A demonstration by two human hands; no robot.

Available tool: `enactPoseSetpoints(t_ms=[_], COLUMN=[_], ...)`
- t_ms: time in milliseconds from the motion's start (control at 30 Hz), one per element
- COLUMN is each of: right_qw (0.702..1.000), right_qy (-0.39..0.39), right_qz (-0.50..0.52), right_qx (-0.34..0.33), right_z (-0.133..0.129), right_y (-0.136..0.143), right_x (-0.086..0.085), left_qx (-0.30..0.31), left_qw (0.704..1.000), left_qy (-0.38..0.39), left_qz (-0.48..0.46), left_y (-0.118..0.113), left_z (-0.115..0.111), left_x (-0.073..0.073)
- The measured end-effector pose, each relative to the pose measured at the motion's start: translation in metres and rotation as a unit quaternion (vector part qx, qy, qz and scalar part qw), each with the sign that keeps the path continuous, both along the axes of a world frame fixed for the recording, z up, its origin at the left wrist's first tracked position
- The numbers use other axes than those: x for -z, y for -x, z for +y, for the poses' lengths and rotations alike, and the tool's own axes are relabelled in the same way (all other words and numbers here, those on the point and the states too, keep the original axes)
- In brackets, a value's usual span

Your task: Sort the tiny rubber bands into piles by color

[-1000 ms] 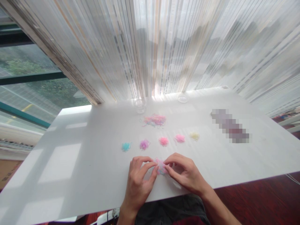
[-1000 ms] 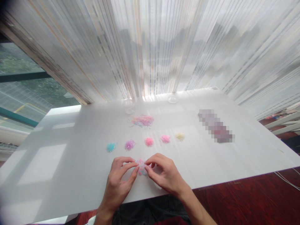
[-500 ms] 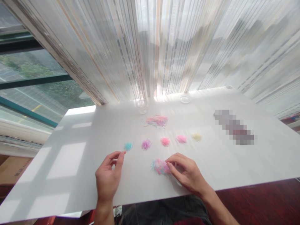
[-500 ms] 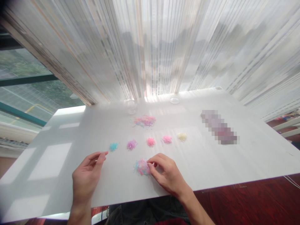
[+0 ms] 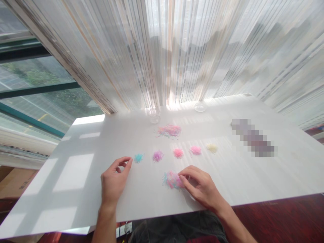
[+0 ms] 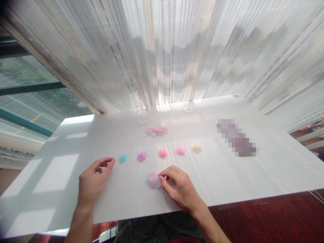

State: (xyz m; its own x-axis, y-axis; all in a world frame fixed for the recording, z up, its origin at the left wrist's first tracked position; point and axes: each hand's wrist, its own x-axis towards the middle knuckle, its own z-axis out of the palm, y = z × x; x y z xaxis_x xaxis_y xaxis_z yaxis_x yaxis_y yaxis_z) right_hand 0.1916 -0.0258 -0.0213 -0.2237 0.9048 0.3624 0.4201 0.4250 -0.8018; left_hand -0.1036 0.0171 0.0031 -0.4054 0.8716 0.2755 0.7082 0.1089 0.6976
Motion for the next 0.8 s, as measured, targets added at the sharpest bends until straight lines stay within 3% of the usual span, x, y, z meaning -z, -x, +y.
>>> enactPoseSetpoints(t_ms=[167,333,467,800], right_qw=[1.000,1.000,1.000,1.000], right_qy=[0.003,0.001,-0.002,-0.006], right_qz=[0.002,0.000,0.003,0.003], right_qx=[-0.003,-0.001,0.000,0.000], right_z=[0.000,-0.001,0.000,-0.001], right_y=[0.000,0.000,0.000,0.000], right_x=[0.000,0.002,0.003,0.002], left_qx=[-0.002,0.042,0.072,0.077], left_qw=[1.000,0.999,0.996,0.993], left_qy=[-0.004,-0.019,-0.017,-0.012], left_qz=[-0.009,0.025,0.054,0.091], left_y=[0.000,0.001,0.000,-0.002], left_z=[-0.001,0.002,0.007,0.009], left_x=[-0.002,-0.005,-0.003,0.005])
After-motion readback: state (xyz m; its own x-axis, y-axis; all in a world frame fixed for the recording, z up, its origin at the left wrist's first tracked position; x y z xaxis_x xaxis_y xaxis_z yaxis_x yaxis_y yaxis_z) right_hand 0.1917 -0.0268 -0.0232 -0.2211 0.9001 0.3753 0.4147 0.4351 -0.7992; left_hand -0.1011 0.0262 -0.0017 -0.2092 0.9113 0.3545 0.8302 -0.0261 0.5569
